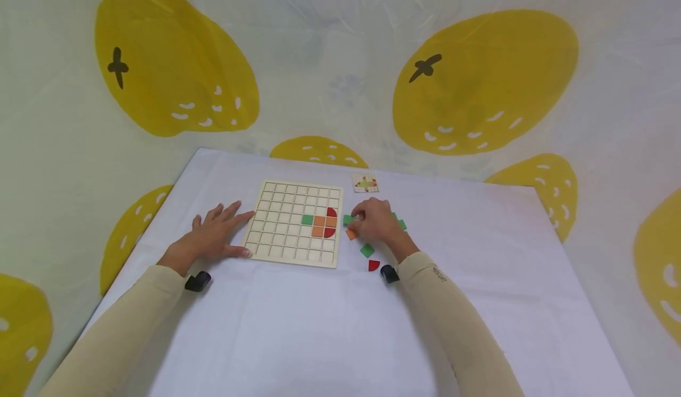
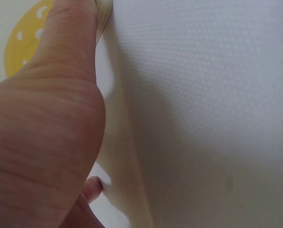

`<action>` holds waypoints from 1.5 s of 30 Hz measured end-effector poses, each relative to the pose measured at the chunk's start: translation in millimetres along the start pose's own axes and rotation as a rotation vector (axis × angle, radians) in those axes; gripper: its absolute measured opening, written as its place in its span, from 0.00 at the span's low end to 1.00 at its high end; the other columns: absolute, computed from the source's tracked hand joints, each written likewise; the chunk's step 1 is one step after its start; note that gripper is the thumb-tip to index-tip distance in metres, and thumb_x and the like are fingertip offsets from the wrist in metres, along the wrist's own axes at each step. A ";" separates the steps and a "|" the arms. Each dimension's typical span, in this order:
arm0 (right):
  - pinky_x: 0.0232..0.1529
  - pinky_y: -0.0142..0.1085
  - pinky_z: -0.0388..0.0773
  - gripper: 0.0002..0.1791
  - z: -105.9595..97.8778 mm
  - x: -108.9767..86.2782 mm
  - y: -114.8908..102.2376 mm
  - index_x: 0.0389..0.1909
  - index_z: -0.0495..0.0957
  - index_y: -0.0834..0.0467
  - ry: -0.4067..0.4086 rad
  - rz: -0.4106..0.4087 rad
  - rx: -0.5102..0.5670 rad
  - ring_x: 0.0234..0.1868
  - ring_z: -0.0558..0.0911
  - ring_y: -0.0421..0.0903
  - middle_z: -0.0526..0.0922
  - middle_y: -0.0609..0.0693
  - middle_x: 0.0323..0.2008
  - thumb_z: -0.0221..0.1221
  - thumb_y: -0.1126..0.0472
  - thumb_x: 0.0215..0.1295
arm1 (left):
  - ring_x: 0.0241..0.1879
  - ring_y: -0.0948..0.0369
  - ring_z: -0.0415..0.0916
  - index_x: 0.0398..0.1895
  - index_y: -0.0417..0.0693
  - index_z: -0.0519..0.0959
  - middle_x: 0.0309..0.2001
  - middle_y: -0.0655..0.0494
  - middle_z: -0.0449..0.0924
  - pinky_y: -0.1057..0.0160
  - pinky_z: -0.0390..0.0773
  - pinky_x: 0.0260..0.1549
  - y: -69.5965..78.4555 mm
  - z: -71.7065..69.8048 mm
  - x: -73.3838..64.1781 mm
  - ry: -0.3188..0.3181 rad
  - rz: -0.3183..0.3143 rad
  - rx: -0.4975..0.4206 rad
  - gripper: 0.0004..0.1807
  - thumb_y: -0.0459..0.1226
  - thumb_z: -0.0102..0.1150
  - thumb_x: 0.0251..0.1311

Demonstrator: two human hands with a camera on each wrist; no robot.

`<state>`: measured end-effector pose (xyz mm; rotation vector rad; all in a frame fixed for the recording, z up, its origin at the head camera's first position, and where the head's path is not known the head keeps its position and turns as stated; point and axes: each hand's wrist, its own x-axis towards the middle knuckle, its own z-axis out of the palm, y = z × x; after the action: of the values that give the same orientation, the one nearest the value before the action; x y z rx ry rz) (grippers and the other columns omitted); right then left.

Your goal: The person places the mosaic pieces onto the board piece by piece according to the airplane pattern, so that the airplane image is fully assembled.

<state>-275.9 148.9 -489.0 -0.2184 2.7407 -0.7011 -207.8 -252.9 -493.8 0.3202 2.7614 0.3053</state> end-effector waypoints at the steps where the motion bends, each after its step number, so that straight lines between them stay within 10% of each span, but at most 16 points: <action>1: 0.41 0.38 0.74 0.17 0.5 -0.3 -0.8 0.50 0.88 0.54 -0.002 -0.007 0.005 0.45 0.75 0.49 0.80 0.52 0.38 0.72 0.51 0.64 | 0.83 0.31 0.36 0.84 0.71 0.51 0.87 0.46 0.38 0.15 0.41 0.68 -0.3 0.0 -0.3 -0.004 -0.004 -0.003 0.57 0.70 0.67 0.53; 16: 0.39 0.37 0.79 0.20 6.4 -9.6 -9.6 0.54 0.87 0.53 -0.039 0.057 0.032 0.48 0.77 0.49 0.79 0.51 0.43 0.72 0.49 0.63 | 0.83 0.32 0.36 0.84 0.75 0.49 0.87 0.49 0.37 0.15 0.43 0.69 -5.6 7.3 4.3 -0.006 -0.004 0.008 0.59 0.74 0.63 0.51; 45: 0.39 0.38 0.72 0.17 31.0 -15.7 -27.8 0.49 0.89 0.53 0.040 -0.109 -0.006 0.41 0.75 0.48 0.79 0.49 0.35 0.72 0.51 0.62 | 0.83 0.31 0.37 0.84 0.74 0.50 0.87 0.48 0.37 0.15 0.42 0.69 -4.6 6.8 2.6 0.011 -0.001 0.012 0.58 0.72 0.64 0.52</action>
<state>-249.0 114.4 -497.3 -0.3617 2.7869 -0.7330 -208.5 -255.4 -502.0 0.3214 2.7748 0.2907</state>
